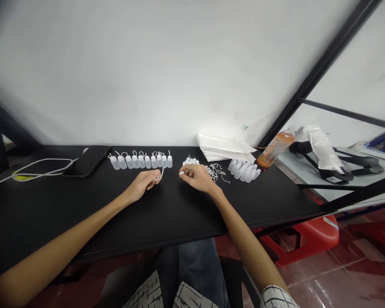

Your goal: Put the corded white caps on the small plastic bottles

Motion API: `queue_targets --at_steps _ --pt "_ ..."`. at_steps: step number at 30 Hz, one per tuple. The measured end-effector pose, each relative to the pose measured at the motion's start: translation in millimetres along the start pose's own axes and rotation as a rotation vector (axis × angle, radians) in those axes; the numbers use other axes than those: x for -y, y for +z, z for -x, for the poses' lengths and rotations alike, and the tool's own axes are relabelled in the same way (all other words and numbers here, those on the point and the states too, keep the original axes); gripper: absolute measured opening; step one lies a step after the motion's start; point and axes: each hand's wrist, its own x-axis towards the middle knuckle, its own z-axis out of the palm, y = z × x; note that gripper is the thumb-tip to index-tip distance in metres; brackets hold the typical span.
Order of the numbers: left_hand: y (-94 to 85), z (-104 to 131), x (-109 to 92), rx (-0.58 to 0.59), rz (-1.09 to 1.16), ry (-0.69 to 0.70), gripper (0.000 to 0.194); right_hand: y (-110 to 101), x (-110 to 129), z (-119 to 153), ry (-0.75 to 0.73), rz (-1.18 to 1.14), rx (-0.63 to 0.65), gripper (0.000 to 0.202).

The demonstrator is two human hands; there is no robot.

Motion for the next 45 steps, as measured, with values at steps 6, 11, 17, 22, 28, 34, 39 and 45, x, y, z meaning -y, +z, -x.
queue_targets --at_steps 6,11,17,22,28,34,39,45 --pt "1.1 -0.9 0.6 -0.016 -0.199 0.013 0.041 2.0 0.6 0.4 0.004 -0.051 -0.012 0.014" --pt "2.6 -2.1 5.0 -0.015 -0.335 0.048 0.027 6.4 7.0 1.2 0.049 -0.343 -0.004 0.023" --pt "7.4 0.0 1.7 0.04 -0.489 0.086 0.018 17.6 20.6 2.1 0.036 -0.522 0.068 0.03" --pt "11.4 1.4 -3.3 0.091 -0.579 0.057 0.019 22.5 24.1 3.0 0.03 -0.539 0.097 0.031" --pt "15.1 0.0 1.3 0.114 -0.672 0.07 0.022 22.7 24.1 3.8 0.012 -0.527 0.101 0.03" --pt "15.8 0.0 4.5 0.057 -0.653 0.066 0.031 26.5 18.6 3.5 0.029 -0.397 0.123 0.032" --pt "15.0 -0.4 5.1 0.064 -0.638 0.077 0.017 28.4 17.9 2.4 -0.008 -0.222 0.158 0.045" --pt "15.9 -1.3 7.8 0.06 -0.605 0.1 0.017 31.0 16.4 2.4 -0.02 -0.156 0.151 0.048"
